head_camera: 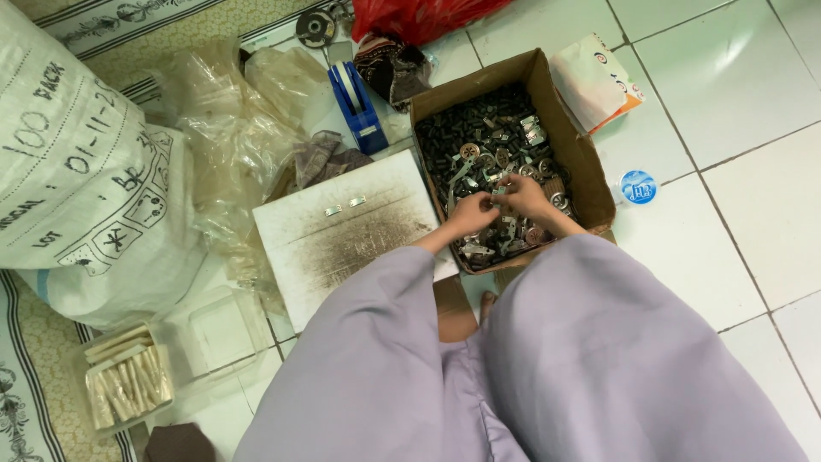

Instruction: The person sorts small metal hardware pieces from a cardboard box and places selected items onto a white board. The person repeatedly reaches into the box, picks up individual pieces, and arranges them in a row on the board.

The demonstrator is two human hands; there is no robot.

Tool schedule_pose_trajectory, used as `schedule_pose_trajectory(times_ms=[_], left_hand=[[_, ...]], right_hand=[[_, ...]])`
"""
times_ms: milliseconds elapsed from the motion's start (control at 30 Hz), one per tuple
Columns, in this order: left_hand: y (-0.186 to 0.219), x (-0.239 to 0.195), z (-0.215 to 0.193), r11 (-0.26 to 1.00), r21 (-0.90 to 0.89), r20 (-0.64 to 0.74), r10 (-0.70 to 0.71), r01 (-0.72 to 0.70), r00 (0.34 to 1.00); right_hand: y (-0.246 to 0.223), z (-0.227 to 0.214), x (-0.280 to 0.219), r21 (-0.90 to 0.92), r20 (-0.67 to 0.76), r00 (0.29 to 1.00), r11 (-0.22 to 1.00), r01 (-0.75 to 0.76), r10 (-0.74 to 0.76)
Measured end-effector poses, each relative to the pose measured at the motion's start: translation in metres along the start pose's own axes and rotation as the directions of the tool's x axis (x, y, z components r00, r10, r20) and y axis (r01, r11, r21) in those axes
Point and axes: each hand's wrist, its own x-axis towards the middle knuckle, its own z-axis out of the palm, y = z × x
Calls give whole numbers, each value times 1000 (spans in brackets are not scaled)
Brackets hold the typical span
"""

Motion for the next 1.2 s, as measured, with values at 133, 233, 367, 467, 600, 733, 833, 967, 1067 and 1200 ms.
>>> schedule_pose_trajectory(times_ms=[133, 233, 367, 467, 600, 733, 833, 967, 1067, 1200], left_hand=[[32, -16, -28, 987, -159, -42, -16, 9, 999], [25, -6, -38, 965, -260, -98, 4, -30, 995], [16, 6, -59, 809, -581, -144, 2, -87, 990], [20, 1, -80, 774, -626, -144, 1, -92, 990], [18, -3, -97, 763, -638, -127, 27, -102, 992], [14, -5, -100, 761, -638, -155, 22, -118, 988], [9, -3, -100, 745, -654, -178, 19, -132, 984], [12, -5, -100, 774, -615, -201, 30, -150, 979], [16, -6, -101, 791, -588, -212, 47, -166, 976], [21, -8, -101, 826, -536, -215, 66, -174, 974]], right_hand=[[-31, -3, -6, 141, -10, 1000, 990, 20, -19], [-54, -5, -8, 245, -33, 999, 969, -34, 44], [-59, -9, 7, 435, 12, 999, 900, -38, 36], [-69, -7, 8, 509, 11, 999, 859, -45, 46], [-57, 0, 28, 565, 42, 999, 824, -32, 10], [-65, -5, 23, 525, 65, 998, 851, -31, -4], [-94, -12, -5, 482, 12, 1000, 876, -27, 25], [-117, -13, -29, 247, 13, 1000, 969, -15, 12], [-108, -13, -23, 282, 44, 999, 959, -39, 27], [-75, 1, 2, 363, 93, 996, 931, -48, 15]])
